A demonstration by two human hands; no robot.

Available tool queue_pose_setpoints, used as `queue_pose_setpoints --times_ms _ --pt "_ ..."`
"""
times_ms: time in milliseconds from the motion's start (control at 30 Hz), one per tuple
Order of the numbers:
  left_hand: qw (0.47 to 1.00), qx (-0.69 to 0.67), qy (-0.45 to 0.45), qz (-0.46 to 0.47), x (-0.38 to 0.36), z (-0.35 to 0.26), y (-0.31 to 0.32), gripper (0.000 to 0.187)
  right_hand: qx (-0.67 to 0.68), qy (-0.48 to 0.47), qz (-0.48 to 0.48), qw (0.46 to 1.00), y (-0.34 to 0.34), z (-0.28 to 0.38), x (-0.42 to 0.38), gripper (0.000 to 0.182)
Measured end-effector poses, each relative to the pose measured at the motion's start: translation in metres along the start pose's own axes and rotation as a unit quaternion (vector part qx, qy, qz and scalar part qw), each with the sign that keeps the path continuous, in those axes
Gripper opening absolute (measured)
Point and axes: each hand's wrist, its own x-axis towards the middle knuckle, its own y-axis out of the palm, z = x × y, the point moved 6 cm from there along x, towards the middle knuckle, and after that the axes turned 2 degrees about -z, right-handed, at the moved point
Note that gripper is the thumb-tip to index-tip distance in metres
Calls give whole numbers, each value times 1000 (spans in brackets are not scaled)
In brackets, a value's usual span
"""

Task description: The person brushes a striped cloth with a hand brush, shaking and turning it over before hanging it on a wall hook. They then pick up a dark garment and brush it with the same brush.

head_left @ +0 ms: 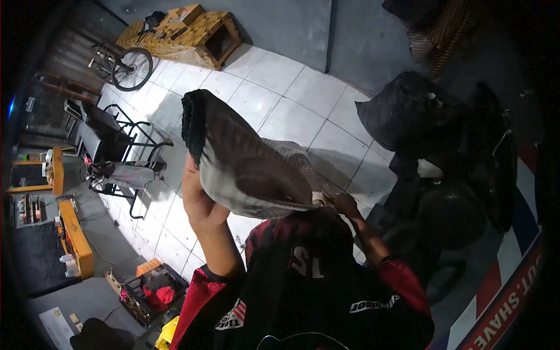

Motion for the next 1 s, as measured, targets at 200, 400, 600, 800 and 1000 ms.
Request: queue_pose_setpoints --times_ms 200,400,600,800,1000 --pt "993 -91 -73 13 -1 17 6 35 471 57 -150 868 -111 42 -19 34" --pt "981 33 -177 -65 3 58 43 54 442 -189 -255 839 -193 162 -52 32" --pt "992 -86 -90 4 3 30 38 54 179 -229 -185 939 -80 118 13 41" --pt "985 110 -106 -74 2 9 7 41 109 47 74 990 -4 6 15 39" --pt "957 213 -172 -99 10 42 5 13 552 58 -165 815 -127 65 -10 36"
